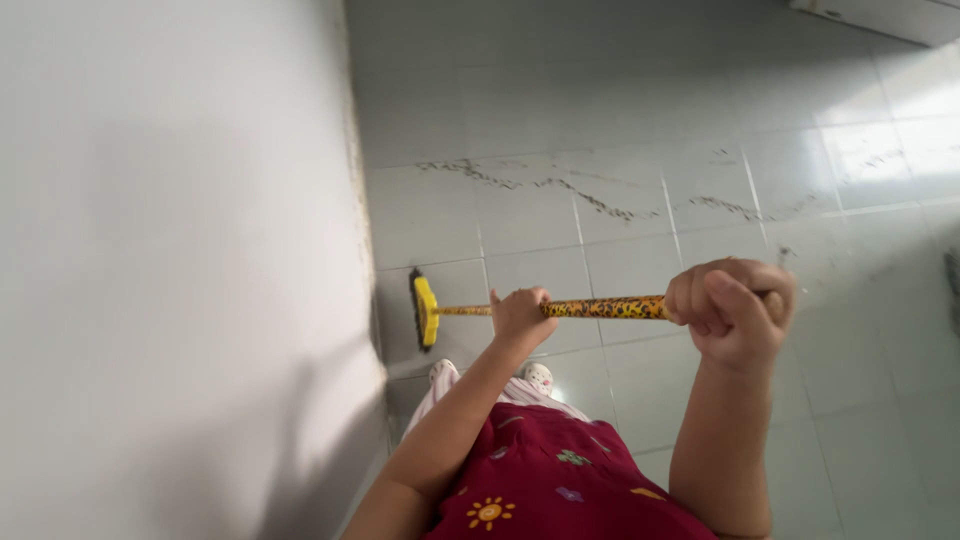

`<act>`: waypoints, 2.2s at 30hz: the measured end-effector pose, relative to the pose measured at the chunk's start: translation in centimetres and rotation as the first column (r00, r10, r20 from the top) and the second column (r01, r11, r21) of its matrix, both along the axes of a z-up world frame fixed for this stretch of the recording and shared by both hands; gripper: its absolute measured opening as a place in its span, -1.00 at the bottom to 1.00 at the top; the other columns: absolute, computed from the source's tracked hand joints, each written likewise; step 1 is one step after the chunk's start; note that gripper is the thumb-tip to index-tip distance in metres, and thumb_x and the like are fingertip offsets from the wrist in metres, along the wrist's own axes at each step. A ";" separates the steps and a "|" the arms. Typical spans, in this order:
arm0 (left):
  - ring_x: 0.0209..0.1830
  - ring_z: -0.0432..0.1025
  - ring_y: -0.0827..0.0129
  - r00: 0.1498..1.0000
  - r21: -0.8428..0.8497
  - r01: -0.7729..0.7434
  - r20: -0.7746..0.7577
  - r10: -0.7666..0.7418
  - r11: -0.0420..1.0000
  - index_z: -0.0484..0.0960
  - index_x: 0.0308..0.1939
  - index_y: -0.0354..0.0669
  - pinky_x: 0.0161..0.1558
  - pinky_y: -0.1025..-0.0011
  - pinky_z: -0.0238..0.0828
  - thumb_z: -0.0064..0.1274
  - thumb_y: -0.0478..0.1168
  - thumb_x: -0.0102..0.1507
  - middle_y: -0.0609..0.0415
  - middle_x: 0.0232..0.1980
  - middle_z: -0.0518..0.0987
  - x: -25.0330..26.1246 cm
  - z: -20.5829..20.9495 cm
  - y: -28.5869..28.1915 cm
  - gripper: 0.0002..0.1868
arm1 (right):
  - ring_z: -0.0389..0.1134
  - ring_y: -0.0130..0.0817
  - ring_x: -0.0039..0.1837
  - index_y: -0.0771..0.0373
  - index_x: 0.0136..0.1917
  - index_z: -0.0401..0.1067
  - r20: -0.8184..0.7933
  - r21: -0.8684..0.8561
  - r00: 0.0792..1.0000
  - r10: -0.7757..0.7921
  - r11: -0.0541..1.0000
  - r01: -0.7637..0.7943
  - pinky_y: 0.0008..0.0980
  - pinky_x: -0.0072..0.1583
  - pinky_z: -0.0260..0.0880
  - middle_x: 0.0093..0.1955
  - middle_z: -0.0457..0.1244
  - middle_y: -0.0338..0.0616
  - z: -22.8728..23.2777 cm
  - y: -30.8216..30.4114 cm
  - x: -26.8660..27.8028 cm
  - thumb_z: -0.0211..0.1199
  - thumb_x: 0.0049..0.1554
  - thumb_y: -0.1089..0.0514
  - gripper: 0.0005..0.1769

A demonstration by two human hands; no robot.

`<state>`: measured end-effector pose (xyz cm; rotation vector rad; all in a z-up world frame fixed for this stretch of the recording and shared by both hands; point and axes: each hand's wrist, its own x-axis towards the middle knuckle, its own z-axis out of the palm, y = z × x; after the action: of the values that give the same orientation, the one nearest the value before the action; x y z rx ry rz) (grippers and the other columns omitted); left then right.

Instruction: The recorder is sweeping dust and debris across a tiled floor using a yellow broom.

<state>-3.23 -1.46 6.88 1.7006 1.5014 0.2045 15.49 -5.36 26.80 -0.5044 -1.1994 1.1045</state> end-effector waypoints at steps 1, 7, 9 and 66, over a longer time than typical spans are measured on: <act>-0.10 0.57 0.24 1.000 0.003 -0.015 -0.006 0.015 1.000 0.73 -0.15 0.08 0.52 -0.14 -0.17 0.06 -0.17 0.14 0.09 -0.25 0.71 -0.3 -1.3 0.1 -0.76 | -0.06 -0.54 -0.52 0.17 -0.42 0.22 -0.006 0.003 1.000 0.015 1.000 -0.015 -0.50 -0.40 0.07 -0.56 0.00 -0.27 -0.6 0.3 -0.5 -0.06 0.27 0.46 -0.55; 0.12 0.49 0.32 1.000 -0.039 -0.010 -0.011 0.010 0.999 0.76 -0.13 0.22 0.39 -0.26 -0.07 0.12 -0.17 0.06 0.25 -0.03 0.68 0.7 -7.8 0.8 -0.69 | -0.01 -0.57 -0.56 0.40 -0.36 0.27 0.180 -0.123 0.983 -0.034 0.991 0.056 -0.40 -0.42 0.15 -0.61 0.07 -0.30 -1.2 0.2 -3.1 -0.03 0.09 0.47 -0.80; 0.14 0.49 0.35 1.000 -0.046 0.013 0.029 -0.012 0.999 0.77 -0.11 0.29 0.39 -0.18 -0.01 0.11 -0.10 0.12 0.28 0.01 0.68 1.8 -7.0 1.1 -0.73 | 0.07 -0.51 -0.51 0.34 -0.46 0.32 0.512 -0.101 0.859 -0.003 0.993 0.063 -0.45 -0.41 0.06 -0.53 0.15 -0.22 -0.9 -0.3 -3.9 0.07 -0.03 0.45 -0.80; 0.11 0.51 0.33 0.989 -0.014 -0.131 -0.069 0.129 0.991 0.73 -0.09 0.20 0.45 -0.22 -0.10 0.08 -0.16 0.14 0.21 0.01 0.66 -4.7 -6.6 6.7 -0.72 | -0.03 -0.52 -0.53 0.34 -0.44 0.21 0.223 -0.026 0.974 -0.032 0.999 0.038 -0.39 -0.40 0.11 -0.60 0.00 -0.28 -1.7 5.2 -8.2 -0.09 0.02 0.50 -0.75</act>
<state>-7.98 5.24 0.28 1.6108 1.6617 0.2022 7.28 -0.18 25.10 -0.6837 -1.3643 1.0570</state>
